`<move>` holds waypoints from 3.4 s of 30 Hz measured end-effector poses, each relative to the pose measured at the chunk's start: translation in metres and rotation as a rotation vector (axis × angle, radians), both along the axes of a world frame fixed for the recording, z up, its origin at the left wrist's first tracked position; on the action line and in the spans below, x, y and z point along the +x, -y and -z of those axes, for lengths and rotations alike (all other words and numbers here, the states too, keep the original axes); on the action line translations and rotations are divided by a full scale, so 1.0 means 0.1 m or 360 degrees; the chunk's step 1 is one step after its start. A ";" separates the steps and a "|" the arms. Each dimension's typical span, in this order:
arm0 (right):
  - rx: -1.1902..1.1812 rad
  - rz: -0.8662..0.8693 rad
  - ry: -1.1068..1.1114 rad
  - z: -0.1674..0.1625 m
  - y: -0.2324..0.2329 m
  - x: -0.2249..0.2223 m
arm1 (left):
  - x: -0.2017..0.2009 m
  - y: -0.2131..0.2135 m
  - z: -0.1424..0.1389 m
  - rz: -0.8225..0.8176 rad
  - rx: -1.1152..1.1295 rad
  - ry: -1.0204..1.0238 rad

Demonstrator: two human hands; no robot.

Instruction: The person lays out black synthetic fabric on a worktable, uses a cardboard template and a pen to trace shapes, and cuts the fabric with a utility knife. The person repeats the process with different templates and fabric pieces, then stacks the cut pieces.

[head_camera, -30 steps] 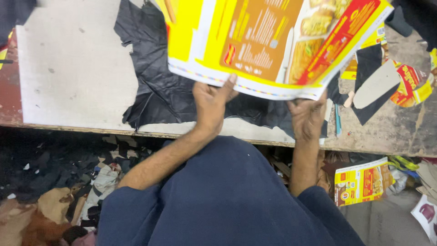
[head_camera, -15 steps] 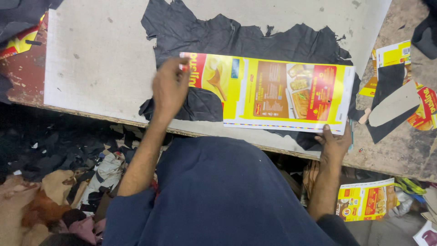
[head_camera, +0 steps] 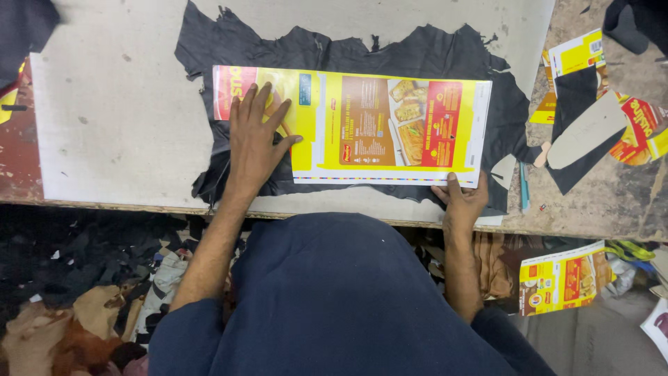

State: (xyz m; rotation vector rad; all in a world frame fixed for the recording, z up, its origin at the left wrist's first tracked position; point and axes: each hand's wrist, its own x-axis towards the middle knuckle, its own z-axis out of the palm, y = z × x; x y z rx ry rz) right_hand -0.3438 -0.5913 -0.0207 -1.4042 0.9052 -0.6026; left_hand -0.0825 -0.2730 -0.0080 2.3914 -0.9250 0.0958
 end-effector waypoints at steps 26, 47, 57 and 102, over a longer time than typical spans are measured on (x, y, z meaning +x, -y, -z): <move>-0.1133 -0.0049 -0.0421 0.02 0.20 0.05 | -0.09 0.40 0.06 0.0090 0.0414 -0.0339; -0.2382 -0.0429 -0.0124 -0.19 -0.59 -0.25 | -0.26 0.53 -0.13 0.0185 0.0525 -0.0293; -0.1211 -0.0009 -0.0600 -0.07 0.57 -0.67 | -0.34 0.84 -0.06 0.0232 0.0474 -0.0215; -0.1862 -0.0339 -0.0857 -0.04 1.92 -1.38 | -0.67 1.29 0.25 -0.0185 0.0687 -0.0503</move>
